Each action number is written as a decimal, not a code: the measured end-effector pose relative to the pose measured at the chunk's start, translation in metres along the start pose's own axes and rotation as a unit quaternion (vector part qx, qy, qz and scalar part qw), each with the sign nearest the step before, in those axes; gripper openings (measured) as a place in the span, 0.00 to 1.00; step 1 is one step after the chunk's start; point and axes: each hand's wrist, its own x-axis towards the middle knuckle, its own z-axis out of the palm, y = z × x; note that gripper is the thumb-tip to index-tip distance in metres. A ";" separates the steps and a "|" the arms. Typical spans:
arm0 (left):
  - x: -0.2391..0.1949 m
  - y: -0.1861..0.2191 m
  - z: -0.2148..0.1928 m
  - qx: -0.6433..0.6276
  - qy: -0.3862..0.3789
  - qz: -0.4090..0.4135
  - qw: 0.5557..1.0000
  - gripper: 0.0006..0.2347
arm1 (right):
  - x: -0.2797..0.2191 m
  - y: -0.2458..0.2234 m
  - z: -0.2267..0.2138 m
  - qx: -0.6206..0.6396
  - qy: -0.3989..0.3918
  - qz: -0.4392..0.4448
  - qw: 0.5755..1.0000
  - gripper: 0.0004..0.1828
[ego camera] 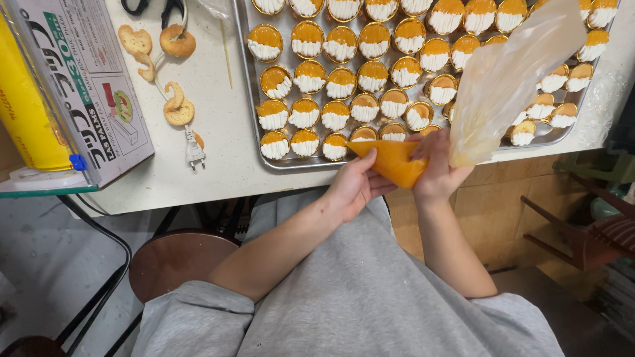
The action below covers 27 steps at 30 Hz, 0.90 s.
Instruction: The person uses a piping bag to apply orange icing onto a tray of cupcakes that already have white icing. The person systematically moves across the tray, filling each cupcake liner with the orange topping.
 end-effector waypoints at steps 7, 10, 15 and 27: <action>0.004 -0.003 -0.001 -0.013 -0.007 -0.015 1.000 0.20 | 0.002 -0.003 -0.002 -0.007 0.009 0.020 1.000 0.08; -0.001 -0.002 0.004 -0.005 -0.008 -0.007 1.000 0.20 | 0.002 -0.008 -0.001 0.004 0.011 0.029 1.000 0.09; -0.016 0.002 0.030 -0.007 -0.004 -0.004 1.000 0.19 | 0.007 -0.030 -0.008 0.010 0.010 0.030 0.999 0.14; 0.031 0.034 0.056 -0.026 -0.042 0.063 0.997 0.19 | 0.074 -0.017 -0.005 0.041 -0.040 0.004 0.998 0.20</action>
